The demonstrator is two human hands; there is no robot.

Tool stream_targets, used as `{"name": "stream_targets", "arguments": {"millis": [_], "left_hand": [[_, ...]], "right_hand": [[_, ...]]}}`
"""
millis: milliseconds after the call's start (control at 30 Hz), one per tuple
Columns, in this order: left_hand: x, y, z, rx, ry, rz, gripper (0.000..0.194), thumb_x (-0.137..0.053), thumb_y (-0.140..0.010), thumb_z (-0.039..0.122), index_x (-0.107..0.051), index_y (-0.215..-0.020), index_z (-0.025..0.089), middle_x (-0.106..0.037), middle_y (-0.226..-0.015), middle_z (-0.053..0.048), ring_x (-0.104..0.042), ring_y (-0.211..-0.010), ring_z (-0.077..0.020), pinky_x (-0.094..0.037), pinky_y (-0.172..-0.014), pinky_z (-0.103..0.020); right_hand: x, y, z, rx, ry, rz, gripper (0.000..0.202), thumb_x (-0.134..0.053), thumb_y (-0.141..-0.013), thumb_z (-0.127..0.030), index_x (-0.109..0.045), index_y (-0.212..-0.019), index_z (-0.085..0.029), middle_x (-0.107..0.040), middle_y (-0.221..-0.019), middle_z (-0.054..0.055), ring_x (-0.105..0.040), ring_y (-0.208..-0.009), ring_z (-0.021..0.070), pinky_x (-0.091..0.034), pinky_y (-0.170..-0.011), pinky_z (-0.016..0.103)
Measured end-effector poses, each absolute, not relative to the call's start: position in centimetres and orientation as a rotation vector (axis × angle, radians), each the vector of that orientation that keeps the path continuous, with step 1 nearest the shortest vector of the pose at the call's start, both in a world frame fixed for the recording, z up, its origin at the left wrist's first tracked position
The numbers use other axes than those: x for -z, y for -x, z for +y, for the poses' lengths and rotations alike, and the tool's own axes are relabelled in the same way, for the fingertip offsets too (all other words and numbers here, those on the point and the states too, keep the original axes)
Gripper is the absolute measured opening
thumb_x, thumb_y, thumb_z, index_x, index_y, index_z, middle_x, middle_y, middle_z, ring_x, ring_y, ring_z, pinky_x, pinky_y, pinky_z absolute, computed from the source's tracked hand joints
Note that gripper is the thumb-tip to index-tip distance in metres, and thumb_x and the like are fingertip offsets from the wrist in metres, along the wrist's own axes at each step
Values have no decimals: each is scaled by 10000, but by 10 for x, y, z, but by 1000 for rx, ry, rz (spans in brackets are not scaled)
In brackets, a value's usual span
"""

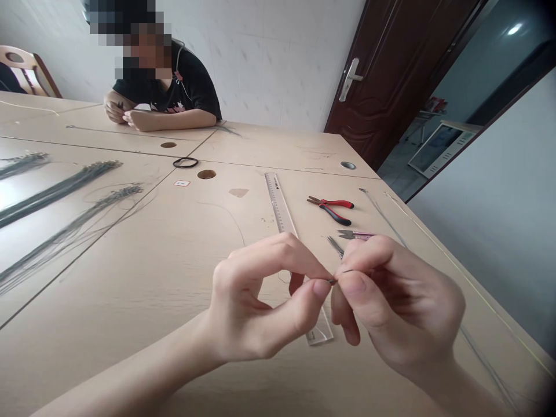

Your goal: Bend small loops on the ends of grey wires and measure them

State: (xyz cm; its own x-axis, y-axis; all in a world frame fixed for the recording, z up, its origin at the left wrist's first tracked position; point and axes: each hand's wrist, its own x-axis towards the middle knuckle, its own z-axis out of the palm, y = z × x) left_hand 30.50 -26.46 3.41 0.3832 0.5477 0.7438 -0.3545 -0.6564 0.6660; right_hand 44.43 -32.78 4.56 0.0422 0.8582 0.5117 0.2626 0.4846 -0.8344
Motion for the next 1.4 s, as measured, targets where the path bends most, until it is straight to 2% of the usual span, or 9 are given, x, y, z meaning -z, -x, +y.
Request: {"name": "stream_targets", "arguments": {"millis": [400, 767, 1400], "left_hand": [[-36, -306, -265, -1386, -1798, 129, 140, -556, -761, -12, -621, -727, 107, -607, -595, -25, -468, -537, -93, -430, -489, -259], [-36, -306, -266, -1381, -1821, 157, 154, -549, -780, 27, -613, -743, 162, -605, -602, -6, -467, -528, -95, -448, -489, -255], [-35, -305, -265, -1405, -1774, 170, 139, -591, -733, 16, -621, -690, 144, -589, -599, -16, -476, -514, -95, -430, -471, -266]], "right_hand": [[-47, -443, -328, -609, 1018, -1503, 140, -551, -857, -135, -523, -747, -216, -513, -504, -74, -481, -385, 60, -385, -386, 203], [-47, -444, -329, -609, 1013, -1513, 133, -552, -853, -126, -527, -757, -214, -506, -536, -73, -490, -399, 63, -394, -385, 201], [-47, -443, -328, -563, 1050, -1528, 132, -563, -839, -136, -528, -742, -219, -522, -524, -59, -478, -407, 77, -401, -396, 219]]}}
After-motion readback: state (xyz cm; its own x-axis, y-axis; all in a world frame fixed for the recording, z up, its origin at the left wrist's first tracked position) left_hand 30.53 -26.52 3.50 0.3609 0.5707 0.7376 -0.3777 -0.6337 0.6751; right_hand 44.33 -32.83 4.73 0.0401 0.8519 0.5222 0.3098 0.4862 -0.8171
